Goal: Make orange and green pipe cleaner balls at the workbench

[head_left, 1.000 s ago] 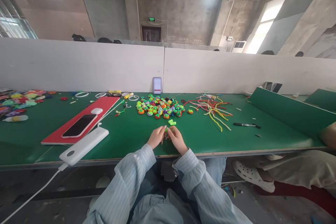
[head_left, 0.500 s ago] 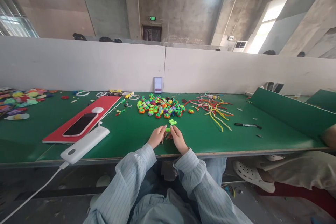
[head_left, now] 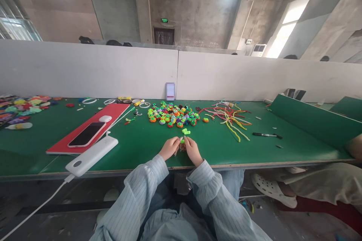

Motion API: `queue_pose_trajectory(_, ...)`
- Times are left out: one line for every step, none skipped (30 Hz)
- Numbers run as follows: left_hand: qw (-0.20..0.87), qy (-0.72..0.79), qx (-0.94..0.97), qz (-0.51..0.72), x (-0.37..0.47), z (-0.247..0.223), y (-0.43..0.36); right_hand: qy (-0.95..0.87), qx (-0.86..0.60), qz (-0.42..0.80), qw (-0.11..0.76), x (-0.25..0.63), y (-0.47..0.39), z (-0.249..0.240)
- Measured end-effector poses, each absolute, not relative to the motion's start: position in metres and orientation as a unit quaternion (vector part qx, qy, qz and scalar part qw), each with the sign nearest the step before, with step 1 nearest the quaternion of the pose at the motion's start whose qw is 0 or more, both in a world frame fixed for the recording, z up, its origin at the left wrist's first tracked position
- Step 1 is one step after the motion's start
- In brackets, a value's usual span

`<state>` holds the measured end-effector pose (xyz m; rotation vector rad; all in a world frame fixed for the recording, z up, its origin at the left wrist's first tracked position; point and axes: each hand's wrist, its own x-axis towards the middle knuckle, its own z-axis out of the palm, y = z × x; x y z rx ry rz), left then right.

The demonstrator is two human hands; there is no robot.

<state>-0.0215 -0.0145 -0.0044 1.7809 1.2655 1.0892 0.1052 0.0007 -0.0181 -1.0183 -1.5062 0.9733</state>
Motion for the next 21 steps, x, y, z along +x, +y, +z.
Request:
queue_pose_trajectory(0.344,0.484,0.687,0.418,-0.0216,-0.0042,-0.0148,-0.626,-0.423,0.405,0.514,0.1053,0.0009,-0.0183)
queue_pose_trajectory(0.346,0.481,0.689,0.418,-0.0217,-0.0037,-0.0152,-0.626,-0.423,0.405,0.515,0.1053,0.0010,-0.0185)
queue_pose_trajectory(0.349,0.477,0.688,0.421,-0.0216,-0.0030,-0.0157,-0.625,-0.422,0.405,0.517,0.1053,0.0012,-0.0188)
queue_pose_trajectory(0.353,0.474,0.686,0.425,-0.0215,-0.0022,-0.0161,-0.625,-0.420,0.405,0.519,0.1053,0.0015,-0.0191)
queue_pose_trajectory(0.360,0.470,0.681,0.431,-0.0214,-0.0015,-0.0165,-0.624,-0.419,0.405,0.520,0.1052,0.0018,-0.0194)
queue_pose_trajectory(0.369,0.468,0.674,0.438,-0.0211,-0.0008,-0.0169,-0.624,-0.417,0.406,0.521,0.1051,0.0020,-0.0196)
queue_pose_trajectory(0.378,0.467,0.664,0.445,-0.0208,-0.0004,-0.0171,-0.625,-0.415,0.407,0.521,0.1049,0.0022,-0.0199)
queue_pose_trajectory(0.388,0.466,0.653,0.454,-0.0205,-0.0002,-0.0171,-0.625,-0.413,0.409,0.522,0.1048,0.0023,-0.0200)
queue_pose_trajectory(0.396,0.467,0.642,0.462,-0.0202,-0.0003,-0.0170,-0.625,-0.412,0.409,0.522,0.1046,0.0023,-0.0201)
queue_pose_trajectory(0.403,0.468,0.632,0.469,-0.0199,-0.0006,-0.0167,-0.624,-0.412,0.408,0.524,0.1044,0.0022,-0.0200)
queue_pose_trajectory(0.406,0.470,0.624,0.474,-0.0196,-0.0010,-0.0163,-0.622,-0.412,0.408,0.527,0.1043,0.0020,-0.0198)
queue_pose_trajectory(0.407,0.473,0.620,0.476,-0.0194,-0.0015,-0.0159,-0.620,-0.413,0.406,0.529,0.1043,0.0018,-0.0195)
queue_pose_trajectory(0.406,0.475,0.620,0.474,-0.0192,-0.0019,-0.0154,-0.619,-0.414,0.404,0.531,0.1043,0.0015,-0.0191)
queue_pose_trajectory(0.403,0.477,0.623,0.471,-0.0191,-0.0023,-0.0150,-0.618,-0.415,0.403,0.532,0.1044,0.0011,-0.0187)
queue_pose_trajectory(0.400,0.479,0.627,0.467,-0.0190,-0.0024,-0.0146,-0.618,-0.417,0.401,0.532,0.1045,0.0007,-0.0181)
queue_pose_trajectory(0.398,0.480,0.630,0.463,-0.0190,-0.0024,-0.0144,-0.620,-0.418,0.399,0.531,0.1046,0.0003,-0.0175)
queue_pose_trajectory(0.397,0.479,0.634,0.459,-0.0191,-0.0022,-0.0143,-0.622,-0.419,0.398,0.529,0.1048,-0.0001,-0.0168)
queue_pose_trajectory(0.397,0.478,0.637,0.456,-0.0192,-0.0020,-0.0144,-0.624,-0.421,0.396,0.526,0.1050,-0.0006,-0.0161)
queue_pose_trajectory(0.397,0.476,0.640,0.454,-0.0194,-0.0016,-0.0145,-0.626,-0.422,0.394,0.524,0.1052,-0.0011,-0.0153)
queue_pose_trajectory(0.396,0.474,0.644,0.451,-0.0196,-0.0014,-0.0147,-0.628,-0.423,0.392,0.523,0.1055,-0.0015,-0.0145)
queue_pose_trajectory(0.395,0.473,0.647,0.449,-0.0199,-0.0012,-0.0149,-0.630,-0.424,0.389,0.521,0.1058,-0.0018,-0.0138)
